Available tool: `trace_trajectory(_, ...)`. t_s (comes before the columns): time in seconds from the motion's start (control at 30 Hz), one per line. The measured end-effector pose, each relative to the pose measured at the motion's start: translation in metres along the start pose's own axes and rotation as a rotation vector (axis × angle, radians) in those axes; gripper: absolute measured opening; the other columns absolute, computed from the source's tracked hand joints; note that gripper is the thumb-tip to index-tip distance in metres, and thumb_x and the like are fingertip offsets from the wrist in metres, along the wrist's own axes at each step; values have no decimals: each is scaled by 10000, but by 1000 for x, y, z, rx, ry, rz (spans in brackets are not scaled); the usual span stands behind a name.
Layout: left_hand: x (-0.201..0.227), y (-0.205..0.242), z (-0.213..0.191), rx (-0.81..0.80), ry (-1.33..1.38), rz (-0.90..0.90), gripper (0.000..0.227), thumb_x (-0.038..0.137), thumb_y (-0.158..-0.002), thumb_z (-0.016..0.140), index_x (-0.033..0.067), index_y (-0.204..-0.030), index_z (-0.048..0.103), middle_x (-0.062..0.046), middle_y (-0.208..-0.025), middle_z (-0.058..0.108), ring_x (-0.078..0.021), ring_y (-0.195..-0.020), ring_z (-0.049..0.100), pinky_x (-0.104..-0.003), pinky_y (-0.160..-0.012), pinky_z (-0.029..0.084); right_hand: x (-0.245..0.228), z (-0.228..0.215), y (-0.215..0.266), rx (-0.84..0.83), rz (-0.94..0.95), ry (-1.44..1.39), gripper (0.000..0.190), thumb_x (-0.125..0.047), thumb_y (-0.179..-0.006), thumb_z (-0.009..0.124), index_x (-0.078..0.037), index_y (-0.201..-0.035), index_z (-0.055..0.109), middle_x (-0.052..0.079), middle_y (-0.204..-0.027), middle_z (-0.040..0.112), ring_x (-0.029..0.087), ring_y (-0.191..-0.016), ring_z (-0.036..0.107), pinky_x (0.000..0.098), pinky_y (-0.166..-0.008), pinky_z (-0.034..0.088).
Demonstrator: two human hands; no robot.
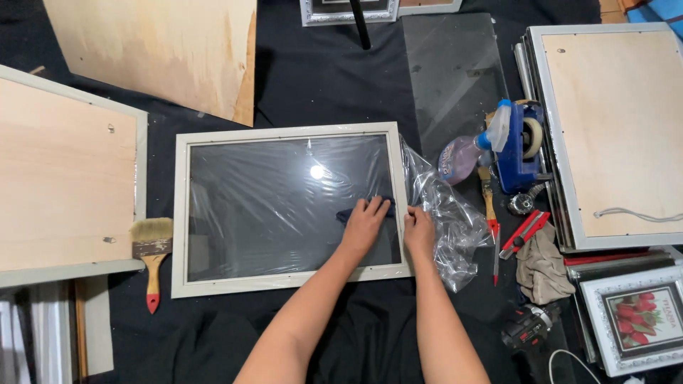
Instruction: The person wipes a rectangular surface covered with a transparent plastic sheet using a dark cloth. They repeatedly rub the surface with the cloth, moving across different areas of the sheet.
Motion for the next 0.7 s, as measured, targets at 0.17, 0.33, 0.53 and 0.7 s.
trace_trajectory(0.17,43,39,-12,-182,14,114,377,99,-992,532,118,-1363,600,-126,-1269,569,-250,-971,511,-338,-888,432,13,6,-12,-21,-12,21,258,-342,-999,672,-184,-1198,719,94,-1045,676,341,-1086,678,458,-941,537)
trace_trajectory(0.33,65,73,-42,-290,77,269,339,38,-966,603,102,-1290,682,-94,-1122,670,-225,-1051,537,-328,-899,397,12,6,-7,-9,-20,38,289,-419,-987,681,-219,-1193,716,63,-1029,671,317,-1080,685,452,-937,543)
trace_trajectory(0.53,10,95,-65,-78,46,219,228,188,-959,640,264,-1150,737,-3,-1043,590,-190,-799,506,-321,-652,446,-7,-4,9,-33,-4,83,315,-358,-1009,654,-181,-1264,708,97,-1096,662,326,-1122,668,455,-962,528)
trace_trajectory(0.7,-45,71,-64,-69,-132,111,313,249,-991,535,365,-1243,679,16,-1151,603,-225,-866,538,-352,-674,444,-34,-13,25,-27,7,134,362,-288,-1000,679,-113,-1317,657,158,-1141,645,384,-1160,639,507,-984,511)
Point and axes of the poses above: each hand's wrist, its own y-axis away from the middle knuckle, its own z-axis out of the palm, x = y × z, the point moved 10 cm from there along -y, towards the middle knuckle
